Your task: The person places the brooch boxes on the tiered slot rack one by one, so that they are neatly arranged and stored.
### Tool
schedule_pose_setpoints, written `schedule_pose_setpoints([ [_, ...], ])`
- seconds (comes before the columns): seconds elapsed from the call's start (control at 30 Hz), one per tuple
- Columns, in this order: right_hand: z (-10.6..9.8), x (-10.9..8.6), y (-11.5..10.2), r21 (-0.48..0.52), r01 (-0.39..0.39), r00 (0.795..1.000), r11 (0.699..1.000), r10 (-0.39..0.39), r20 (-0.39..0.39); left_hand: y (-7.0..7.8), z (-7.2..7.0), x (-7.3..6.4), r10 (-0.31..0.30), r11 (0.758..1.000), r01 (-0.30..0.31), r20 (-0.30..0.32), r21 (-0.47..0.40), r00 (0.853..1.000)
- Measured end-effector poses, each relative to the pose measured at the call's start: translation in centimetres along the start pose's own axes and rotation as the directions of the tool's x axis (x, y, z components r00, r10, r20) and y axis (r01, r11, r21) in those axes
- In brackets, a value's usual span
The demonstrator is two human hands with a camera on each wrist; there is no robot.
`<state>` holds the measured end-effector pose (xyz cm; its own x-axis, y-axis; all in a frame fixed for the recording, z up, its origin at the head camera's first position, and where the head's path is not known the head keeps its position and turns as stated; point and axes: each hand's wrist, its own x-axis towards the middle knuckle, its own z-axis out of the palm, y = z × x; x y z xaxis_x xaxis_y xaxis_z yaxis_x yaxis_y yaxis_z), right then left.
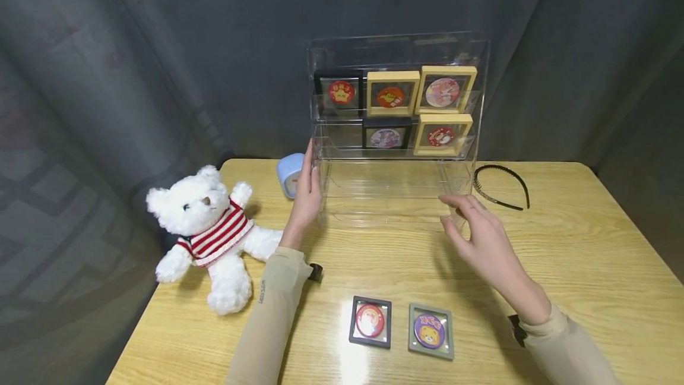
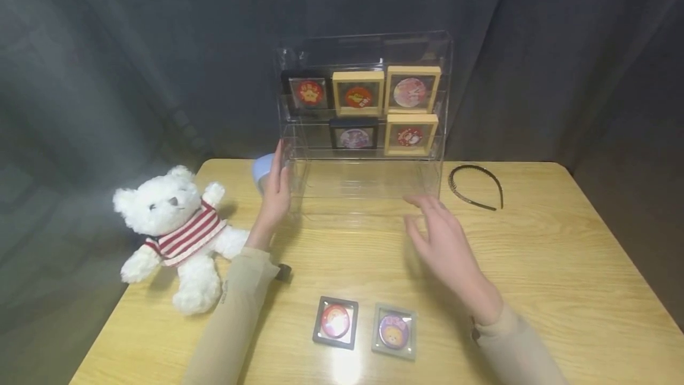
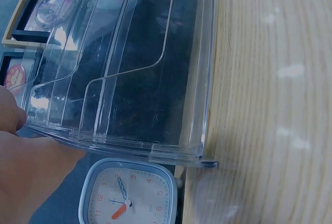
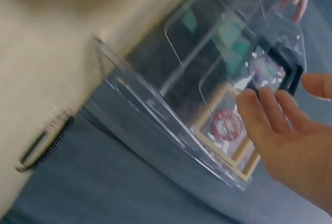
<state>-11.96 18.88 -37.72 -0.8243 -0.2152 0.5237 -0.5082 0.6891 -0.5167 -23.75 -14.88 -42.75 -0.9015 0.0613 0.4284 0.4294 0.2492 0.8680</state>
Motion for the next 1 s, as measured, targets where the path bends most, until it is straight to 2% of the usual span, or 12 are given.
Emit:
schedule_pose_setpoints([
  [0.17, 0.4, -2.3, 0.2, 0.057, -0.015, 0.999, 0.998, 0.012, 0.052, 0.4, 0.0, 0.0, 0.02, 1.0, -0.02, -0.004, 0.007, 1.0],
  [0.23, 0.5, -3.0, 0.2, 0.091, -0.031, 0.997, 0.995, 0.025, 0.074, 1.4, 0.1, -0.2, 0.014, 1.0, -0.014, 0.003, -0.004, 1.0],
  [0.27, 0.5, -3.3, 0.2, 0.105, -0.044, 0.996, 0.993, 0.035, 0.085, 0.7, 0.0, -0.1, 0.019, 1.0, -0.019, 0.003, -0.02, 1.0],
  [0.47, 0.6, -4.8, 0.1, 0.176, -0.124, 0.979, 0.977, 0.091, 0.183, 1.0, 0.1, -0.2, -0.018, 1.0, 0.019, 0.005, -0.008, 1.0],
  [0.5, 0.6, -5.0, 0.1, 0.185, -0.127, 0.976, 0.974, 0.089, 0.201, 1.8, 0.1, -0.4, -0.035, 0.999, 0.035, 0.006, 0.013, 0.999],
  [0.7, 0.9, -6.3, -0.3, 0.216, -0.122, 0.955, 0.969, 0.055, 0.293, 1.9, 0.1, -0.3, -0.055, 0.998, 0.055, 0.002, 0.024, 0.998],
  [0.87, 1.1, -7.3, -0.5, 0.175, -0.136, 0.924, 0.975, 0.061, 0.377, 2.1, 0.2, -0.3, -0.059, 0.998, 0.059, 0.005, 0.025, 0.998],
  [1.0, 0.9, -7.9, -0.6, 0.151, -0.165, 0.883, 0.975, 0.077, 0.463, 2.1, 0.2, -0.3, -0.063, 0.998, 0.063, 0.01, 0.019, 0.998],
])
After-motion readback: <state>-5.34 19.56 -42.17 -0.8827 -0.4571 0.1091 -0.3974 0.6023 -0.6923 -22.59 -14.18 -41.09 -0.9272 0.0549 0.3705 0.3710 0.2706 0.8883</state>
